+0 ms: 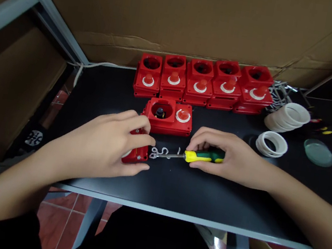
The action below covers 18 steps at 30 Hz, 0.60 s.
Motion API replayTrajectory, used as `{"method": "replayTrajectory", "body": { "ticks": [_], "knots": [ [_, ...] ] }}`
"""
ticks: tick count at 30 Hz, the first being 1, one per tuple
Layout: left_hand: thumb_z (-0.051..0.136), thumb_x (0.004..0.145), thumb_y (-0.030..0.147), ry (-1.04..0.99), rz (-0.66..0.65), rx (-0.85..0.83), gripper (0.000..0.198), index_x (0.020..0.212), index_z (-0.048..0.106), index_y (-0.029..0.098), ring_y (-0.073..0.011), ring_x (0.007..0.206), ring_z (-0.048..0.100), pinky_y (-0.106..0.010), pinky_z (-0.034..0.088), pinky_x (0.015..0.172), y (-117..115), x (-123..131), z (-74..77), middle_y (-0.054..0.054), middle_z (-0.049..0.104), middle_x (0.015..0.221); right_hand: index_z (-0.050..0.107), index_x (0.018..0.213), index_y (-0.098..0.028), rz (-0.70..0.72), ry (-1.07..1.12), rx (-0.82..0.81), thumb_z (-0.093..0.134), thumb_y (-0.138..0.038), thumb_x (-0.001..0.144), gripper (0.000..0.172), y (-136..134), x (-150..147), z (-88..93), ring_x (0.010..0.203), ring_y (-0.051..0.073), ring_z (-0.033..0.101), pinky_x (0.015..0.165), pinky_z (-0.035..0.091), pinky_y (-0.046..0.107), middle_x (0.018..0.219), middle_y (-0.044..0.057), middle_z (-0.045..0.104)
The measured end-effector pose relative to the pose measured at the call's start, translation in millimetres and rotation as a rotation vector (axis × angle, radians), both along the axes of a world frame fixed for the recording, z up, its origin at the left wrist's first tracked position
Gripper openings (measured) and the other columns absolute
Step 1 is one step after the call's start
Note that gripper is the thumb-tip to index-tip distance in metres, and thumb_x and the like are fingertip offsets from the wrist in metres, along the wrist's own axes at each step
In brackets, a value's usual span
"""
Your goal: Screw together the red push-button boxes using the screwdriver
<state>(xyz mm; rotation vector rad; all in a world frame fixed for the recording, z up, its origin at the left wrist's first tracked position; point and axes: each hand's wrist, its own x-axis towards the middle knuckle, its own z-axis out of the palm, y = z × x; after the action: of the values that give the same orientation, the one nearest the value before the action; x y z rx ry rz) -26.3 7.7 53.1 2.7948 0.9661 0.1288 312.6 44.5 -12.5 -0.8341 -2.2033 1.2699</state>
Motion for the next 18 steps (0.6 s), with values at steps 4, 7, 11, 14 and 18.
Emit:
{"method": "replayTrajectory", "body": {
  "ticks": [4, 7, 11, 14, 18],
  "knots": [
    [0.077, 0.113, 0.037, -0.097, -0.041, 0.059, 0.021, 0.119, 0.086, 0.018, -0.0287, 0.113, 0.067, -0.043, 0.062, 0.099, -5.6, 7.4, 0.9, -0.009, 0.079, 0.114, 0.085, 0.108, -0.023, -0.002, 0.025, -0.011, 0.094, -0.033, 0.095, 0.019, -2.1, -1.2, 0.1, 0.086, 0.016, 0.074, 0.078, 0.06, 0.028, 0.104, 0.004, 0.08],
    [0.079, 0.112, 0.035, -0.128, -0.044, 0.064, 0.019, 0.118, 0.085, 0.017, -0.0288, 0.114, 0.067, -0.044, 0.061, 0.102, -7.9, 11.3, -1.2, -0.009, 0.08, 0.113, 0.085, 0.108, -0.023, -0.006, 0.053, -0.017, 0.095, -0.035, 0.095, 0.019, -3.1, -1.9, 0.6, 0.086, 0.016, 0.074, 0.078, 0.059, 0.027, 0.104, 0.003, 0.08],
    [0.083, 0.109, 0.034, -0.157, -0.034, 0.065, 0.017, 0.113, 0.084, 0.017, -0.0305, 0.116, 0.068, -0.045, 0.06, 0.099, -9.0, 14.1, -6.0, -0.008, 0.082, 0.113, 0.085, 0.106, -0.024, -0.004, 0.073, -0.035, 0.096, -0.036, 0.095, 0.02, -3.5, -1.8, 1.1, 0.085, 0.015, 0.073, 0.078, 0.06, 0.026, 0.104, 0.003, 0.08],
    [0.08, 0.112, 0.032, -0.199, -0.044, 0.067, 0.016, 0.111, 0.082, 0.016, -0.0289, 0.113, 0.069, -0.044, 0.059, 0.095, -9.2, 14.8, -8.6, -0.008, 0.083, 0.112, 0.085, 0.107, -0.024, 0.0, 0.083, -0.056, 0.097, -0.038, 0.095, 0.022, -3.7, -1.5, 1.2, 0.087, 0.014, 0.074, 0.079, 0.06, 0.025, 0.105, 0.002, 0.079],
    [0.073, 0.115, 0.027, -0.202, -0.033, 0.06, 0.015, 0.11, 0.082, 0.016, -0.0268, 0.112, 0.069, -0.042, 0.058, 0.096, -9.6, 13.7, -9.7, -0.009, 0.083, 0.112, 0.085, 0.106, -0.023, -0.002, 0.084, -0.078, 0.098, -0.038, 0.094, 0.023, -4.1, -2.1, 2.1, 0.088, 0.014, 0.074, 0.08, 0.06, 0.025, 0.105, 0.003, 0.079]
  ]
}}
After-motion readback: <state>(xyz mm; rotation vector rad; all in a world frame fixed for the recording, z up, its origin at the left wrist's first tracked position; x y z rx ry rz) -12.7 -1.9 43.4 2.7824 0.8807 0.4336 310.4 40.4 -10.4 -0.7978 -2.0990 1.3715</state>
